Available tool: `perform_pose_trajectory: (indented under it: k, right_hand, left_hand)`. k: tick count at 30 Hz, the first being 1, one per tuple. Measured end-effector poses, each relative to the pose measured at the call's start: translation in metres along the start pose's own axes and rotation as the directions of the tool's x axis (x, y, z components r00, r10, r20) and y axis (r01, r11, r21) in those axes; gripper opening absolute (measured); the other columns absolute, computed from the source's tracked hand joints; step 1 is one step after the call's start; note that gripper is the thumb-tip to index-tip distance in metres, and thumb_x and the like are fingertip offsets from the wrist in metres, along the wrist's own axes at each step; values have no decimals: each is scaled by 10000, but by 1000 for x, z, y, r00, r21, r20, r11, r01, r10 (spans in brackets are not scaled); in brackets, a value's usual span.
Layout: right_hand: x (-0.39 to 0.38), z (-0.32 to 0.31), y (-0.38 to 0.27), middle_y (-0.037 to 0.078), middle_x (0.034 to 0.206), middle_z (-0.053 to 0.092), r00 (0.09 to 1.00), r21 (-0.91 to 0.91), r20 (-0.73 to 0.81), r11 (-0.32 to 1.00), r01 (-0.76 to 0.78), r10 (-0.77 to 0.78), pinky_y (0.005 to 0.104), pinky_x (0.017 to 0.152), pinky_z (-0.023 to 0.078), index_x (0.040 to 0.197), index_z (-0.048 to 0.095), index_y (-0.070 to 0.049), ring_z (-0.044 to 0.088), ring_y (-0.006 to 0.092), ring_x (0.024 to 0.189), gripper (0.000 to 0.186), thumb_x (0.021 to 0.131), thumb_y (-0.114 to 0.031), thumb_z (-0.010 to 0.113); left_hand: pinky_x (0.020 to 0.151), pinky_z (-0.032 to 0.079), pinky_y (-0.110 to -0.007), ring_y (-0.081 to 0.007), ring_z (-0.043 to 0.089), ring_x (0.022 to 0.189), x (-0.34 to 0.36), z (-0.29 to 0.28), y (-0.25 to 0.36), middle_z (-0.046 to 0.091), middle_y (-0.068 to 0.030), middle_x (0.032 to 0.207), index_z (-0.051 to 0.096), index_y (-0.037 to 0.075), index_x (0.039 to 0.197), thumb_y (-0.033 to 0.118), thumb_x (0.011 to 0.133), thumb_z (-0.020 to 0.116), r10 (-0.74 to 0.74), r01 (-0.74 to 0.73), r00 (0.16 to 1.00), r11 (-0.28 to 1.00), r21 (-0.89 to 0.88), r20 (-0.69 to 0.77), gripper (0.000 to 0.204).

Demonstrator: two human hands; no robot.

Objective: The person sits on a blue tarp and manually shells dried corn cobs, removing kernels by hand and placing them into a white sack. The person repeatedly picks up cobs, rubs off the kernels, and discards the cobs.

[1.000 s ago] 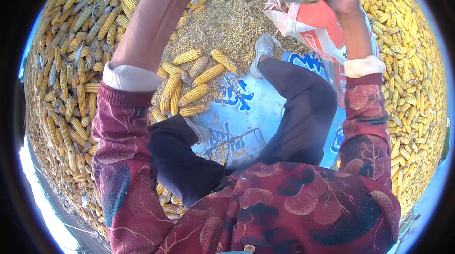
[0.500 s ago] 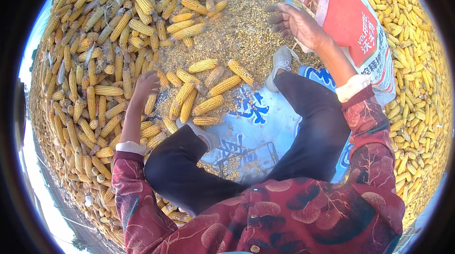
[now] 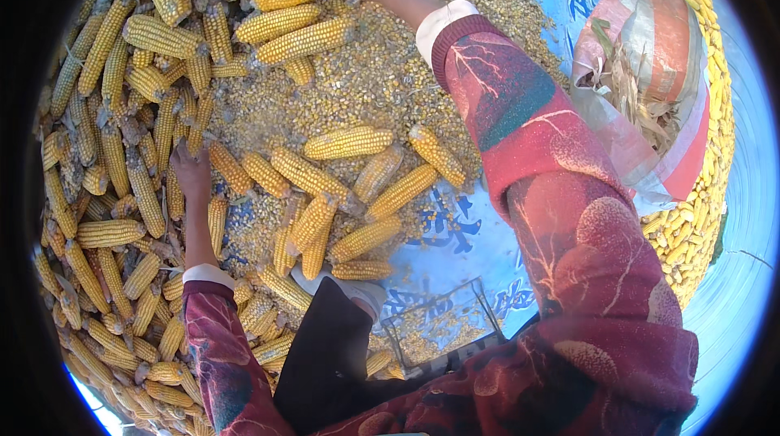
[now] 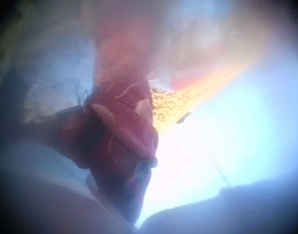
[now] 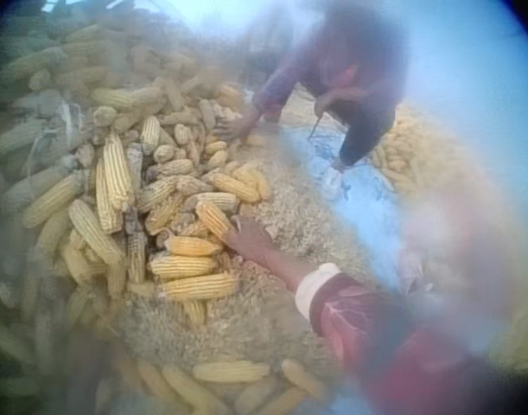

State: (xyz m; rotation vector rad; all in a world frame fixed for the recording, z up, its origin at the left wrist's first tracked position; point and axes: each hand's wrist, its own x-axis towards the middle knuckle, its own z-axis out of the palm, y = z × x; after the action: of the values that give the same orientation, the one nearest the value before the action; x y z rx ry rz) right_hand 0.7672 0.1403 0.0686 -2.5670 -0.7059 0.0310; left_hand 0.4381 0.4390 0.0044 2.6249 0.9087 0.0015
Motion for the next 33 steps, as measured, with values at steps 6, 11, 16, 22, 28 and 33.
perform_pose_trajectory:
  k: [6, 11, 16, 22, 28, 33]
  right_hand:
    - [32, 28, 2, 235, 1088, 559, 988, -24, 105, 993, -114, 115, 452, 864, 410, 1099, 499, -9, 540, 365, 1019, 566, 797, -488, 499]
    - [-51, 36, -28, 187, 1231, 484, 978, -52, 208, 998, -25, 35, 439, 877, 434, 1217, 471, 5, 528, 318, 1068, 677, 880, -572, 360]
    - [-86, 20, -17, 207, 1202, 487, 828, 164, 524, 978, 132, -200, 459, 967, 371, 1265, 430, -21, 481, 343, 1109, 719, 873, -610, 305]
    - [17, 61, -6, 214, 1121, 527, 988, 0, 23, 989, -150, 150, 444, 869, 430, 1168, 481, 20, 527, 343, 1034, 550, 865, -436, 430]
    - [22, 68, -2, 216, 1166, 520, 986, -60, 134, 994, -95, 102, 457, 885, 418, 1185, 494, -66, 527, 355, 1053, 575, 859, -525, 378]
    - [2, 65, 2, 205, 1316, 410, 909, -84, 411, 996, -30, 62, 451, 969, 368, 1323, 388, -84, 434, 349, 1186, 769, 831, -671, 318]
  left_hand:
    - [814, 454, -495, -429, 469, 1053, 27, 11, -5, 328, -282, 1278, 310, 36, 1349, 275, 846, 564, 16, -15, 999, 999, 40, -29, 612]
    - [821, 417, -515, -398, 475, 1030, 58, 9, -5, 382, -244, 1221, 385, 31, 1312, 359, 829, 557, -105, 99, 994, 969, 226, 12, 608]
    - [827, 390, -539, -398, 467, 1027, 46, 18, -10, 415, -221, 1201, 460, 6, 1243, 363, 822, 549, 84, -75, 996, 936, 345, -10, 558]
    - [854, 362, -570, -396, 459, 1051, 40, 38, -11, 437, -235, 1194, 468, -18, 1225, 343, 792, 569, -122, 122, 992, 987, 103, -12, 573]
    - [899, 364, -530, -417, 438, 1104, 47, 31, -5, 447, -268, 1237, 451, -51, 1225, 396, 771, 572, -109, 111, 990, 994, 16, -88, 648]
    - [861, 405, -496, -409, 494, 1039, 55, 19, 5, 479, -262, 1209, 442, -71, 1217, 417, 786, 550, -191, 188, 981, 977, -96, -18, 660]
